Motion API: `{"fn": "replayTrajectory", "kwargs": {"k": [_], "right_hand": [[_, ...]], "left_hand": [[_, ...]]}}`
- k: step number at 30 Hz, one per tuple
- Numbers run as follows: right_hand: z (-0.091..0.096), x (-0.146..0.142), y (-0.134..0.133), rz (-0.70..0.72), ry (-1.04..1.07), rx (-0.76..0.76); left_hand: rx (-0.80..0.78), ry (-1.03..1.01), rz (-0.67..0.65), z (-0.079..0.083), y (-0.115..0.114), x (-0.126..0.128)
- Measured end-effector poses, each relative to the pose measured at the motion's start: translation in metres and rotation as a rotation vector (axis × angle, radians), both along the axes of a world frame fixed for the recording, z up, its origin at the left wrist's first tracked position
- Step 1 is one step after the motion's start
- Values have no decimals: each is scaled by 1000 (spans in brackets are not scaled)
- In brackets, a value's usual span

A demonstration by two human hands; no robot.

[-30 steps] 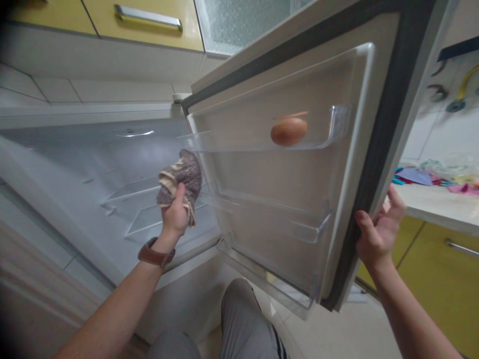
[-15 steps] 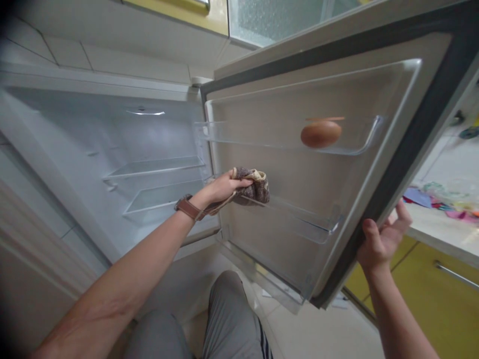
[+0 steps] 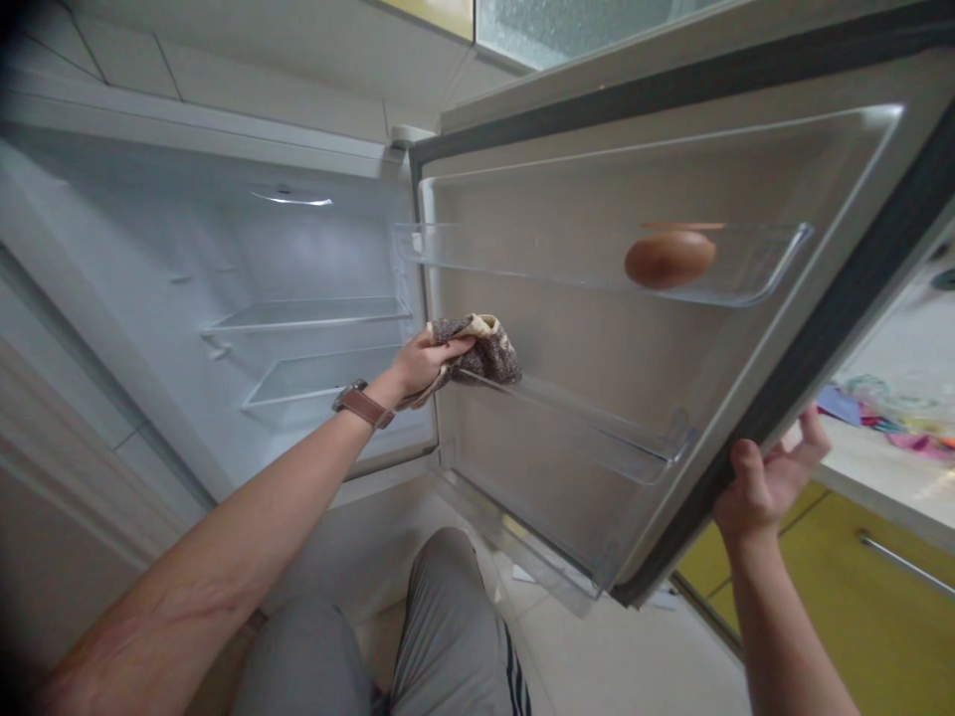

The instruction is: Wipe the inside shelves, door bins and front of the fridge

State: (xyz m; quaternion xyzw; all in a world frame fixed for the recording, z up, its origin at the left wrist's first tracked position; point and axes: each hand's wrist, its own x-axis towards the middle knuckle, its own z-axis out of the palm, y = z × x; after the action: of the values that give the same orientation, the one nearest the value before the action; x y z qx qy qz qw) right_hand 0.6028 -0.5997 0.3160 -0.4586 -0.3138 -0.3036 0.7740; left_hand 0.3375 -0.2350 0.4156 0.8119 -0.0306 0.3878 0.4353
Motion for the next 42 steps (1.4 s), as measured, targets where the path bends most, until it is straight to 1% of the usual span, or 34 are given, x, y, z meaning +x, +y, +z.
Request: {"fn": "replayTrajectory", "kwargs": {"k": [2,4,5,7,9,13,19,24,27,30,34,36,39,42], "right_hand": [[0,-2,0,23,-11,7],[2,-5,1,44,-23,13],[2,-6,1,46,-25,16],[5,-11,2,29,-17,21],[7,-14,3,8,2,20],[9,-16,4,0,34,27],[6,-4,3,6,4,21],[9,1,6,42,0,29],[10,8,8,63,1,42],[9,25,11,75,-15,32],[7,51,14,54,-51,-13],[8,58,17,55,-40,-42],[9,58,20,70,-14,-55],[8,50,20,74,19,-104]], "left_hand": [[116,-63,150,-10,1,-3],[244,-55,319,-19,1,-6],[296,-43,381,-22,0,-8],[360,-29,443,-24,-1,-10],[385,-5,472,-23,-4,-11],[423,101,522,-14,-13,-12],[456,195,554,-4,-21,-10],[496,270,592,3,-27,-8],[498,297,631,4,-32,-6],[498,322,624,6,-37,-2],[519,331,627,7,-44,4],[526,337,642,7,-47,7],[535,346,663,7,-50,11],[550,345,675,6,-50,13]]}}
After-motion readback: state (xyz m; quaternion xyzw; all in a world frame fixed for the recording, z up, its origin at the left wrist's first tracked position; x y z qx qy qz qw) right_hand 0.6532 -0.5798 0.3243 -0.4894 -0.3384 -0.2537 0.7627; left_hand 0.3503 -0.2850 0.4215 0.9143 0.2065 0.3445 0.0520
